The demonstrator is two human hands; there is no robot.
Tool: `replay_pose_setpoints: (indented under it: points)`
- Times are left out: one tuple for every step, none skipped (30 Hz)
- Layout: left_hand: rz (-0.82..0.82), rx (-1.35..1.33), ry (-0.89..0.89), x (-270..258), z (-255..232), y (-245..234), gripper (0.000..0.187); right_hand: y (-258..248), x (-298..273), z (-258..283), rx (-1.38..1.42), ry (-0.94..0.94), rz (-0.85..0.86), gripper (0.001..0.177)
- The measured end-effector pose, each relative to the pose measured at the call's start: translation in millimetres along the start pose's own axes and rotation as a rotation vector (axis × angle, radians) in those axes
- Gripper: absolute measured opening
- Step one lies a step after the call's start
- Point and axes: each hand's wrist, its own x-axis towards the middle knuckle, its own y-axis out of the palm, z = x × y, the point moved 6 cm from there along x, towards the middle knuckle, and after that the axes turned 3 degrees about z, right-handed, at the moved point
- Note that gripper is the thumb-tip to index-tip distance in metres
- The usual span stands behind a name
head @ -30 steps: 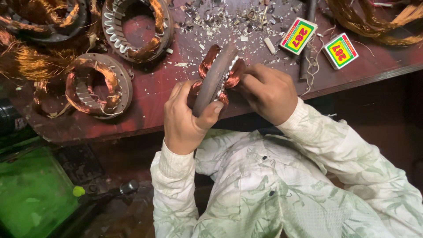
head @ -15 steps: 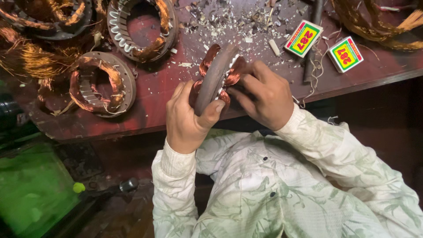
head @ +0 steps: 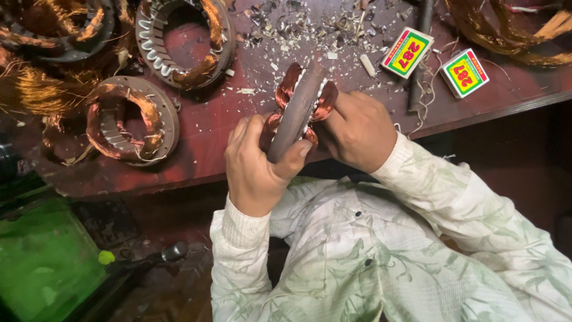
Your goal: The person removes copper wire from a circular motor stator by hand. They pull and twist the wire to detach it from the stator slots, then gather the removed wire into a bundle.
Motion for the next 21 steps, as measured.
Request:
replay_pose_setpoints:
  points:
    - [-0.003, 0.019, 0.003, 0, -1, 0, 0.072, 0, 0, -1, 0.008, -0.016, -0.003, 0.032]
    - [-0.006, 0.039, 0.006, 0, -2, 0, 0.071, 0, -1, -1, 0.016, -0.033, -0.006, 0.032]
    - [-0.01, 0.059, 0.009, 0, -3, 0, 0.07, 0, -1, -1, 0.024, -0.05, -0.01, 0.031]
    - [-0.01, 0.068, 0.006, -1, -4, 0, 0.071, -1, -2, -1, 0.01, -0.05, -0.011, 0.031]
    - [-0.01, 0.078, 0.003, -1, -4, 0, 0.071, -1, -3, 1, -0.005, -0.05, -0.012, 0.031]
    - [-0.013, 0.087, 0.0, -3, -3, 0, 0.072, -1, -3, 2, -0.02, -0.053, -0.013, 0.031]
    - [-0.021, 0.101, -0.001, -4, -3, 1, 0.071, -1, -4, 4, -0.037, -0.055, -0.019, 0.031]
    - [-0.031, 0.115, 0.001, -4, -3, 2, 0.071, -2, -4, 5, -0.054, -0.057, -0.028, 0.031]
    - [-0.04, 0.13, 0.003, -6, -4, 2, 0.071, -4, -5, 7, -0.071, -0.06, -0.036, 0.031]
    - [-0.04, 0.117, -0.006, -6, -3, 1, 0.07, -6, -5, 9, -0.065, -0.062, -0.059, 0.032]
    - [-0.041, 0.104, -0.015, -6, -3, 1, 0.069, -8, -5, 10, -0.058, -0.064, -0.082, 0.034]
    - [-0.038, 0.088, -0.023, -5, -3, 2, 0.068, -11, -6, 11, -0.053, -0.063, -0.104, 0.035]
    - [-0.04, 0.075, -0.035, -3, -3, 2, 0.07, -12, -6, 9, -0.042, -0.042, -0.118, 0.035]
    - [-0.039, 0.062, -0.055, -3, -1, 1, 0.071, -13, -7, 9, -0.026, -0.019, -0.127, 0.035]
    - [-0.038, 0.049, -0.074, -3, 0, 2, 0.073, -13, -8, 8, -0.01, 0.005, -0.136, 0.036]
    - [-0.053, 0.056, -0.058, -4, -1, 2, 0.073, -12, -8, 8, 0.005, 0.017, -0.136, 0.034]
    - [-0.068, 0.063, -0.042, -6, -3, 2, 0.073, -11, -7, 8, 0.021, 0.029, -0.136, 0.033]
    - [-0.083, 0.069, -0.027, -6, -5, 2, 0.073, -12, -6, 7, 0.035, 0.041, -0.135, 0.032]
    - [-0.09, 0.078, -0.023, -5, -6, 4, 0.073, -12, -5, 7, 0.049, 0.055, -0.134, 0.032]
    - [-0.098, 0.091, -0.024, -6, -7, 5, 0.073, -12, -5, 7, 0.068, 0.067, -0.131, 0.033]
    - [-0.107, 0.104, -0.025, -7, -8, 5, 0.072, -12, -4, 8, 0.086, 0.078, -0.127, 0.033]
